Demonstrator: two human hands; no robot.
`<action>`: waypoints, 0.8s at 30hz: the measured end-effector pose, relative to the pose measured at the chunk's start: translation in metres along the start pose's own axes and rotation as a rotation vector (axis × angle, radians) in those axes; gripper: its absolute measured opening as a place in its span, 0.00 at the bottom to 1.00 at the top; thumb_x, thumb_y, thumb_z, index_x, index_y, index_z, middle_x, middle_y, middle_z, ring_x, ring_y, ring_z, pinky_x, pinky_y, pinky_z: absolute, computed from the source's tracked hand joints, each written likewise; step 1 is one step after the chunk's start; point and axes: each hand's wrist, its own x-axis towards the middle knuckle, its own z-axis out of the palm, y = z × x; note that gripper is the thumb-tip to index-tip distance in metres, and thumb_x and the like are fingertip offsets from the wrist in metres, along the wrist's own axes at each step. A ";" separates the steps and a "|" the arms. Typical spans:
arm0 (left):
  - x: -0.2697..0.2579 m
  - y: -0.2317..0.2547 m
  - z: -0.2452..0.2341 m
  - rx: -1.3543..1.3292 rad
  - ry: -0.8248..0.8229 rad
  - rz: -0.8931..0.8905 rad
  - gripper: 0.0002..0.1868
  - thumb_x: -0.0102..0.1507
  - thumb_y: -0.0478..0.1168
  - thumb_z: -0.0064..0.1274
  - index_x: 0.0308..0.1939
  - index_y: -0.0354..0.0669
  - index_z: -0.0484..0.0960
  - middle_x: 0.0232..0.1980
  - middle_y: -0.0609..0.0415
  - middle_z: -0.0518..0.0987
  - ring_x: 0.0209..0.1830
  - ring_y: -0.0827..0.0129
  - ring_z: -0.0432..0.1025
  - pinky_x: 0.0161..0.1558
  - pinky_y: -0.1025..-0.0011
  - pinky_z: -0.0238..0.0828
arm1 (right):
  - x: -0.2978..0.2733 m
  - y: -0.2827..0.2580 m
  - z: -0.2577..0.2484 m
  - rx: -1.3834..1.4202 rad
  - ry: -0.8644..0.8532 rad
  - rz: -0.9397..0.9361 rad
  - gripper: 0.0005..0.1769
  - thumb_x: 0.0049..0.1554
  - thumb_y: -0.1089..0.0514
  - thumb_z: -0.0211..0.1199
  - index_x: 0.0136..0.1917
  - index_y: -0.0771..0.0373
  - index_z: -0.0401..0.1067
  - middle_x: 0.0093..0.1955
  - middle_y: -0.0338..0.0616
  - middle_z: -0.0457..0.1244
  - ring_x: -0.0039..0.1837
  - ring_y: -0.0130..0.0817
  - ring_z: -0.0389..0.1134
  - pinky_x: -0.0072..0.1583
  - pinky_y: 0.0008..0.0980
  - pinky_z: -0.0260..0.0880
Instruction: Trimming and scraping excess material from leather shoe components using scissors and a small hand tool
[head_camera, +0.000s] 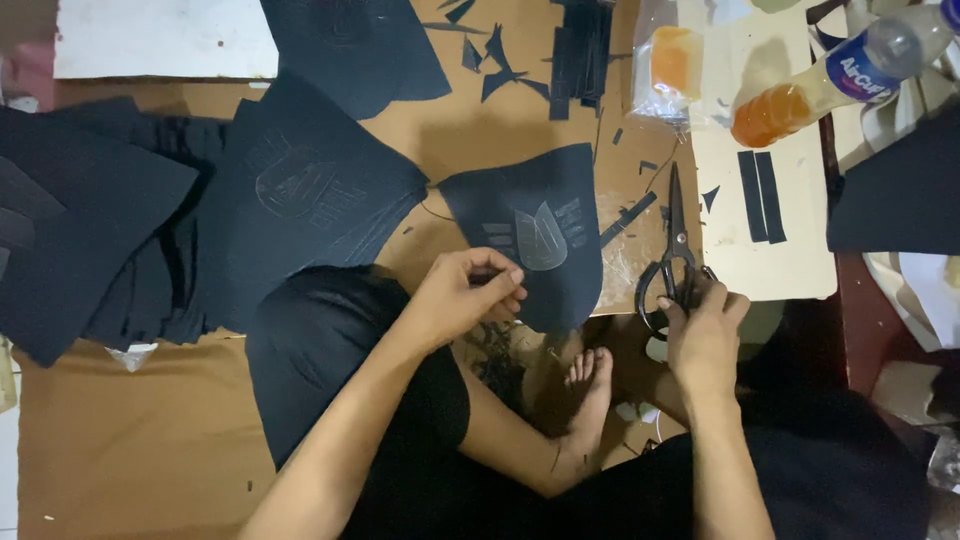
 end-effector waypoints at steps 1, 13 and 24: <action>-0.001 0.003 0.001 -0.071 -0.008 -0.011 0.09 0.64 0.34 0.57 0.42 0.28 0.85 0.31 0.38 0.86 0.28 0.60 0.82 0.31 0.67 0.83 | 0.002 0.003 0.001 -0.022 -0.048 0.026 0.27 0.62 0.52 0.68 0.61 0.75 0.63 0.59 0.66 0.55 0.56 0.76 0.67 0.57 0.64 0.70; 0.009 0.008 0.001 -0.098 0.012 -0.065 0.10 0.64 0.35 0.59 0.42 0.28 0.86 0.35 0.39 0.86 0.29 0.61 0.82 0.33 0.69 0.85 | -0.056 -0.004 -0.019 0.494 -0.176 0.097 0.19 0.52 0.58 0.68 0.54 0.65 0.66 0.47 0.54 0.66 0.48 0.45 0.67 0.49 0.41 0.66; 0.000 0.039 0.006 -0.257 0.036 -0.445 0.15 0.59 0.39 0.63 0.42 0.27 0.87 0.44 0.36 0.87 0.41 0.59 0.84 0.41 0.74 0.83 | -0.144 -0.045 0.032 1.120 -0.493 -0.026 0.57 0.58 0.41 0.55 0.83 0.61 0.22 0.85 0.42 0.27 0.56 0.32 0.60 0.59 0.34 0.66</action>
